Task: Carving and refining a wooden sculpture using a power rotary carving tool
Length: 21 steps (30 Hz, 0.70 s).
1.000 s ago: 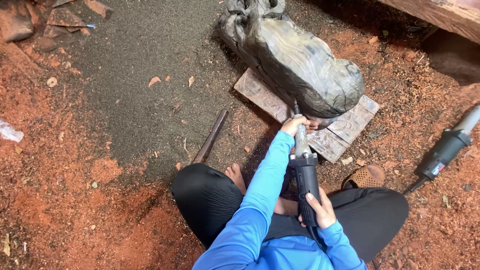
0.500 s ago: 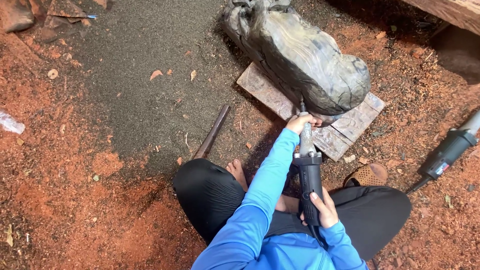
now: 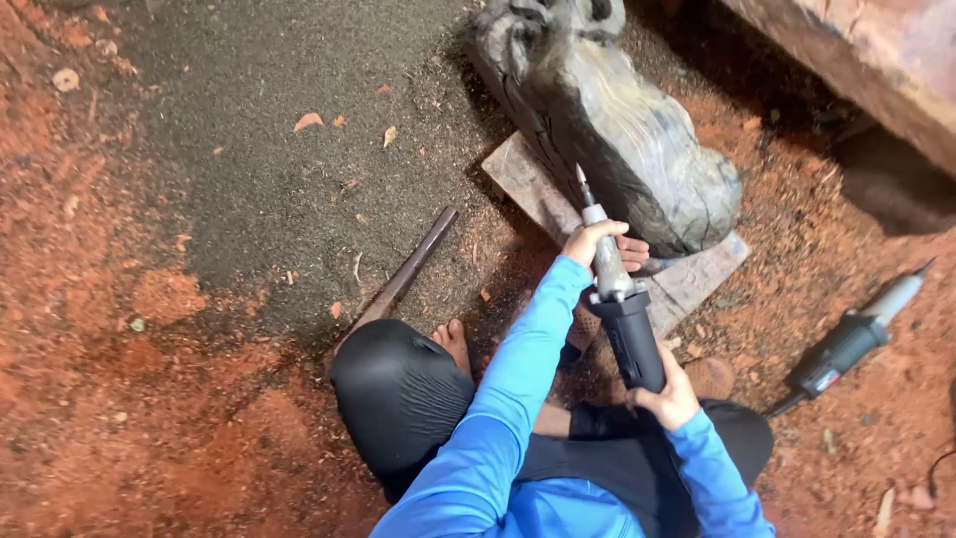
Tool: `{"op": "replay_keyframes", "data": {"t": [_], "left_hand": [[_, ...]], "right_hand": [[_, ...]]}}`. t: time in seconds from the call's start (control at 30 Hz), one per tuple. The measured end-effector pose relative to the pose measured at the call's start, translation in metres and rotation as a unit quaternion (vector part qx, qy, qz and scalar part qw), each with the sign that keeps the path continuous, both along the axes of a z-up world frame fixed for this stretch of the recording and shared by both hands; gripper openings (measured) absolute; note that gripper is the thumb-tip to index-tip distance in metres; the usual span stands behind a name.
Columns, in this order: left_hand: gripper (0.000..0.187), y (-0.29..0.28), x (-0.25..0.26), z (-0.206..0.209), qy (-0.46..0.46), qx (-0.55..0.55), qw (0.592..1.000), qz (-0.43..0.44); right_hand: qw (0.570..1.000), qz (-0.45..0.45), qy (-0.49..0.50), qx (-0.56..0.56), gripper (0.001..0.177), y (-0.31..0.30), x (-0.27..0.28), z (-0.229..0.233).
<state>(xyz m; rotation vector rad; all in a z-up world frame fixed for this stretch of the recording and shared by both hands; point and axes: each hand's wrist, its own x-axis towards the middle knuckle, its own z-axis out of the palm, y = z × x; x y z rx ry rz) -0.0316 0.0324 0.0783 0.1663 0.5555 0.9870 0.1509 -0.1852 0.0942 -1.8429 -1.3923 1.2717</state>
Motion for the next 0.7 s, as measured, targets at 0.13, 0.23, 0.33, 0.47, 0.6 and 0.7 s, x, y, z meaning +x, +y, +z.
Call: {"op": "replay_keyframes", "data": {"t": [0.13,0.23,0.33,0.47,0.6,0.7], "left_hand": [[0.027,0.031,-0.013,-0.002,-0.016,0.011,1.000,0.003],[0.022,0.050,-0.022,-0.010,0.003,0.017,1.000,-0.005],[0.019,0.063,-0.027,-0.015,0.029,0.028,0.999,-0.005],[0.021,0.066,-0.029,-0.009,0.057,0.066,0.996,-0.003],[0.020,0.067,-0.027,-0.012,0.060,0.081,0.995,0.004],[0.020,0.070,-0.021,-0.019,0.062,0.090,0.994,0.010]], "right_hand": [[0.996,0.000,-0.088,0.015,0.102,0.040,-0.001,-0.005],[0.992,-0.007,-0.122,-0.025,0.101,0.053,-0.024,0.009],[0.993,-0.021,-0.111,-0.019,0.093,0.065,-0.033,0.009],[0.996,-0.054,-0.069,-0.031,0.091,0.067,-0.042,0.006],[0.996,-0.074,-0.042,-0.033,0.092,0.060,-0.049,0.009],[0.996,-0.090,0.010,-0.019,0.087,0.062,-0.052,0.013]]}}
